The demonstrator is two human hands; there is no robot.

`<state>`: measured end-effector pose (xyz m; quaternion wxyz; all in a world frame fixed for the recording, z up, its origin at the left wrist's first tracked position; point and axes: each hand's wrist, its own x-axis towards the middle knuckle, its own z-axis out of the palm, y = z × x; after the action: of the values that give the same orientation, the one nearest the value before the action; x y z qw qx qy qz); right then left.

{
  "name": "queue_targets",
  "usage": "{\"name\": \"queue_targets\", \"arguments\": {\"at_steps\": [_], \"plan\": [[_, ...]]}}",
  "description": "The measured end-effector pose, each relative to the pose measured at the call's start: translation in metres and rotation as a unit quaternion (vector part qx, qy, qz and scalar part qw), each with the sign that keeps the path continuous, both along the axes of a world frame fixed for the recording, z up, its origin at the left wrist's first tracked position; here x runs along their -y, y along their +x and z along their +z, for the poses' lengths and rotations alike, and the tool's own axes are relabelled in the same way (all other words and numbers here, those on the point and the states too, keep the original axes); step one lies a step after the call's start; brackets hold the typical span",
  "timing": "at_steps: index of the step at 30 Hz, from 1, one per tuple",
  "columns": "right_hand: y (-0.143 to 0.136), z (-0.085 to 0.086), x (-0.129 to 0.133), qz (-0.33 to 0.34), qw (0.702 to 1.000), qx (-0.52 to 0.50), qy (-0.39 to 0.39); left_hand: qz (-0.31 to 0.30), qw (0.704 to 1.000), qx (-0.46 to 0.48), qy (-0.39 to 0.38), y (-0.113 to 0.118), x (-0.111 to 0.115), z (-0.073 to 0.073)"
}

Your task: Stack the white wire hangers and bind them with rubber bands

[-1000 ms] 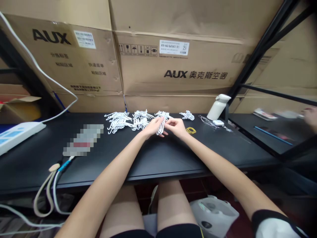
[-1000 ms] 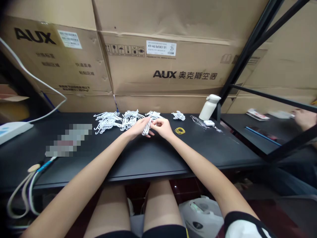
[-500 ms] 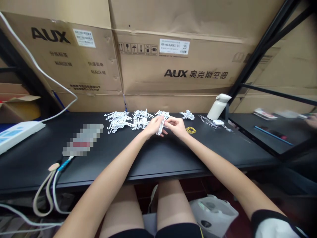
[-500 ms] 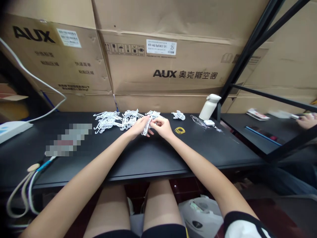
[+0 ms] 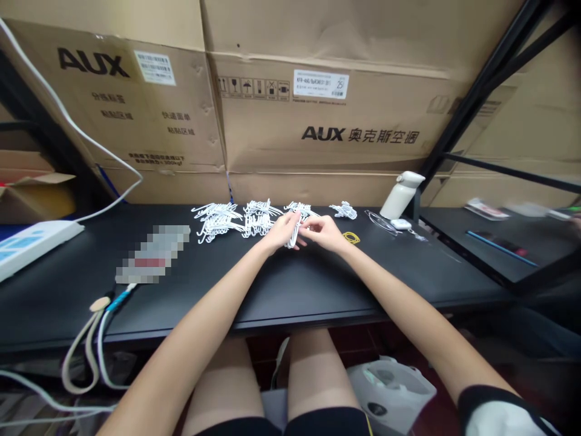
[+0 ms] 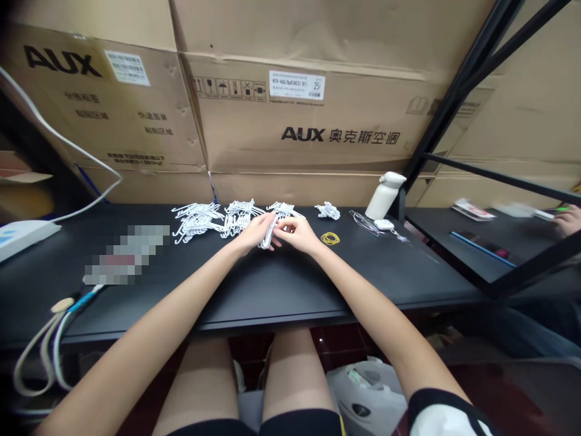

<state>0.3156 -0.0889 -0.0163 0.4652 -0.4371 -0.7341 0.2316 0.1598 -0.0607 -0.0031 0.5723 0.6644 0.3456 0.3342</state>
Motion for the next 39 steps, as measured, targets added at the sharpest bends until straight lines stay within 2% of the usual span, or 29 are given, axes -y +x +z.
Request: {"name": "queue_targets", "arguments": {"at_steps": [5,11,16,18,23,29,36,39], "plan": [[0.003,0.007,0.004,0.016,0.997,0.079,0.007,-0.010,1.000,-0.016,0.023,0.002,-0.001,-0.005],[0.008,0.008,0.004,0.045,0.994,0.097,-0.014,-0.012,0.997,0.023,0.067,0.005,-0.007,-0.023],[0.007,0.004,0.001,0.010,0.995,0.091,0.044,0.021,0.981,0.036,0.191,0.006,-0.012,-0.027],[0.006,0.000,-0.001,-0.001,0.993,0.097,0.071,0.027,0.975,0.027,0.217,0.006,-0.014,-0.025],[0.004,-0.010,-0.004,-0.021,0.991,0.100,0.086,0.065,0.980,0.004,0.189,0.005,-0.017,-0.020],[0.003,-0.010,-0.004,-0.016,0.992,0.085,0.087,0.057,0.984,0.000,0.167,0.004,-0.017,-0.017],[0.005,-0.003,0.003,-0.010,0.997,0.066,-0.036,0.031,0.988,-0.017,0.148,0.000,-0.018,-0.015],[0.006,-0.001,0.004,-0.002,0.996,0.061,-0.061,0.035,0.989,-0.029,0.142,-0.002,-0.017,-0.012]]}}
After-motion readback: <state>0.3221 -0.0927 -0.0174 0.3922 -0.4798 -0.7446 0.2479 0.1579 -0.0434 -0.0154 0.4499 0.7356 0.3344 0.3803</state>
